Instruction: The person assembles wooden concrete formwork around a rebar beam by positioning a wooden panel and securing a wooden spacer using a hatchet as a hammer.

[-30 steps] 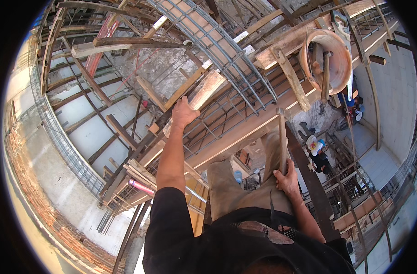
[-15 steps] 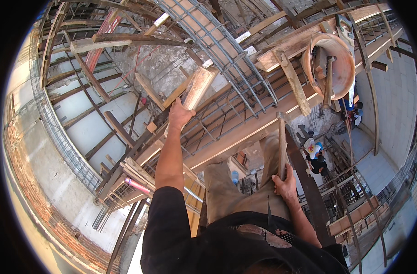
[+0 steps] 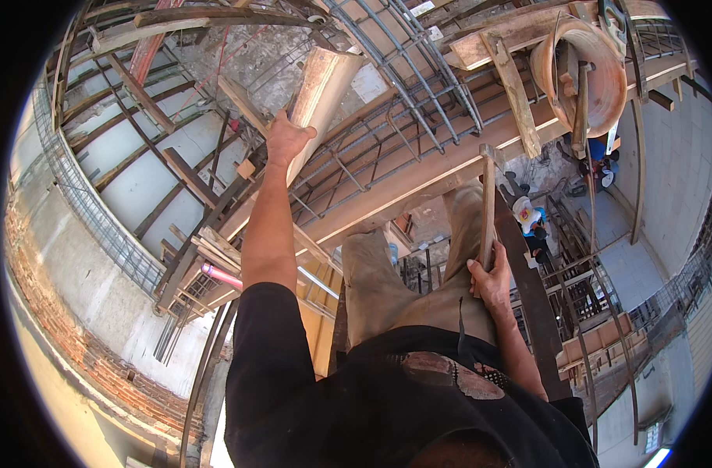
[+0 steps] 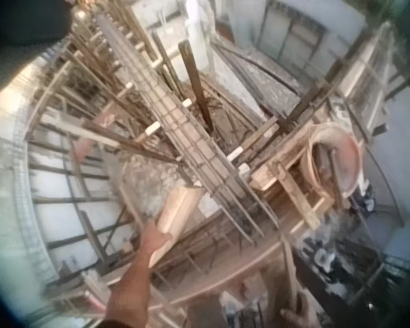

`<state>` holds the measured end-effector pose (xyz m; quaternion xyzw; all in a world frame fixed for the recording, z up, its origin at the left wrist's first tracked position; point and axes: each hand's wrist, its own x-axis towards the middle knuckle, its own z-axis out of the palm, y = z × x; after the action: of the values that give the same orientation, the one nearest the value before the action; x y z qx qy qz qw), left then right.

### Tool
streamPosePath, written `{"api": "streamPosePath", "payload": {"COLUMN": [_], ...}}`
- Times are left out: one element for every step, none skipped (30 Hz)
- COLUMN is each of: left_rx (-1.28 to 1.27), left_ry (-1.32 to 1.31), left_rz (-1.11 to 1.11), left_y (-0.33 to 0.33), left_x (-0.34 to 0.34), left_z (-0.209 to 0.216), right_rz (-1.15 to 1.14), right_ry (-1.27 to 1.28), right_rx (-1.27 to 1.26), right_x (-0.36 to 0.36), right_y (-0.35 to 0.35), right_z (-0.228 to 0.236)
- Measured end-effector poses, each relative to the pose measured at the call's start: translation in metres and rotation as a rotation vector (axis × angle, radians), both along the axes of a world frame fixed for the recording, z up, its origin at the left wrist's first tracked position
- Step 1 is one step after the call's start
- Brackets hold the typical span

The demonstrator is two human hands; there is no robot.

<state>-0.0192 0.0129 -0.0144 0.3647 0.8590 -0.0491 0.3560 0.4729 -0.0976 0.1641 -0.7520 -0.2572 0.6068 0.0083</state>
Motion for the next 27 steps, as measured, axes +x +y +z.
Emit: {"api": "streamPosePath", "payload": {"left_rx": [0.003,0.001,-0.006,-0.019,-0.034,-0.043,-0.05,-0.057,-0.076,-0.079,-0.075,-0.072,-0.046,-0.048,-0.038,-0.028,-0.03,-0.026,-0.02,-0.02,-0.033,-0.044,-0.039,-0.085,-0.128,-0.121,-0.081], "left_ry": [0.004,0.005,-0.003,-0.019,0.002,-0.005,-0.002,-0.001,0.006,0.002,-0.004,-0.011,-0.013,-0.017,-0.021,-0.021,-0.021,-0.01,-0.001,-0.001,-0.003,-0.006,-0.008,-0.012,-0.009,-0.005,0.013], "left_rz": [0.022,0.024,0.008,-0.011,-0.032,-0.031,-0.037,-0.043,-0.038,-0.038,-0.039,-0.04,-0.058,-0.059,-0.087,-0.115,-0.114,-0.139,-0.166,-0.166,-0.168,-0.172,-0.173,-0.157,-0.139,-0.139,-0.179], "left_y": [0.0,0.0,-0.001,-0.001,0.001,0.001,0.002,0.004,0.005,0.007,0.008,0.007,0.007,0.008,0.009,0.009,0.009,0.01,0.011,0.011,0.012,0.014,0.017,0.018,0.02,0.017,0.01], "left_x": [-0.003,-0.006,-0.011,-0.009,-0.007,-0.005,-0.007,-0.008,-0.01,-0.011,-0.013,-0.013,-0.013,-0.013,-0.013,-0.014,-0.015,-0.017,-0.016,-0.017,-0.017,-0.015,-0.011,-0.007,-0.006,-0.007,-0.008], "left_z": [-0.001,-0.001,-0.001,0.002,0.007,0.007,0.006,0.005,0.004,0.002,0.0,-0.001,-0.002,-0.003,-0.005,-0.006,-0.007,-0.008,-0.009,-0.008,-0.007,-0.006,-0.004,-0.003,0.001,0.002,0.0], "right_rz": [0.001,-0.007,-0.015,-0.014,-0.011,-0.007,-0.006,0.003,0.011,0.011,0.0,-0.011,-0.011,-0.006,-0.001,0.0,-0.003,-0.007,-0.007,-0.01,-0.013,-0.015,-0.005,0.004,0.004,0.015,0.025], "right_ry": [-0.001,0.003,0.009,0.002,0.006,0.01,0.009,0.001,-0.008,-0.013,-0.008,-0.005,-0.008,-0.007,-0.005,-0.005,0.004,0.013,0.013,0.004,-0.005,-0.007,-0.015,-0.023,-0.019,-0.01,-0.002], "right_rx": [-0.002,0.001,0.002,-0.007,-0.003,0.001,-0.005,-0.005,-0.006,-0.009,-0.011,-0.014,-0.015,-0.014,-0.013,-0.014,-0.007,0.001,0.001,-0.011,-0.024,-0.02,-0.026,-0.032,-0.024,-0.029,-0.035], "right_x": [-0.001,-0.001,-0.001,0.0,0.003,0.004,0.003,0.001,-0.001,-0.001,-0.001,0.0,0.0,0.0,0.0,0.0,-0.001,-0.001,-0.001,-0.002,-0.003,-0.002,0.0,0.001,0.0,-0.002,-0.003], "right_y": [0.001,0.003,0.003,0.002,0.001,0.001,0.002,0.002,0.002,0.002,0.001,0.0,0.0,0.001,0.0,0.001,0.001,0.001,0.002,0.003,0.004,0.003,0.003,0.002,0.004,0.007,0.008], "right_z": [0.001,0.001,0.001,0.001,0.001,0.0,0.0,0.0,0.001,0.0,-0.001,-0.001,-0.001,-0.002,-0.002,-0.002,-0.002,-0.002,-0.001,-0.001,0.0,-0.001,-0.001,-0.001,0.0,0.001,0.003]}}
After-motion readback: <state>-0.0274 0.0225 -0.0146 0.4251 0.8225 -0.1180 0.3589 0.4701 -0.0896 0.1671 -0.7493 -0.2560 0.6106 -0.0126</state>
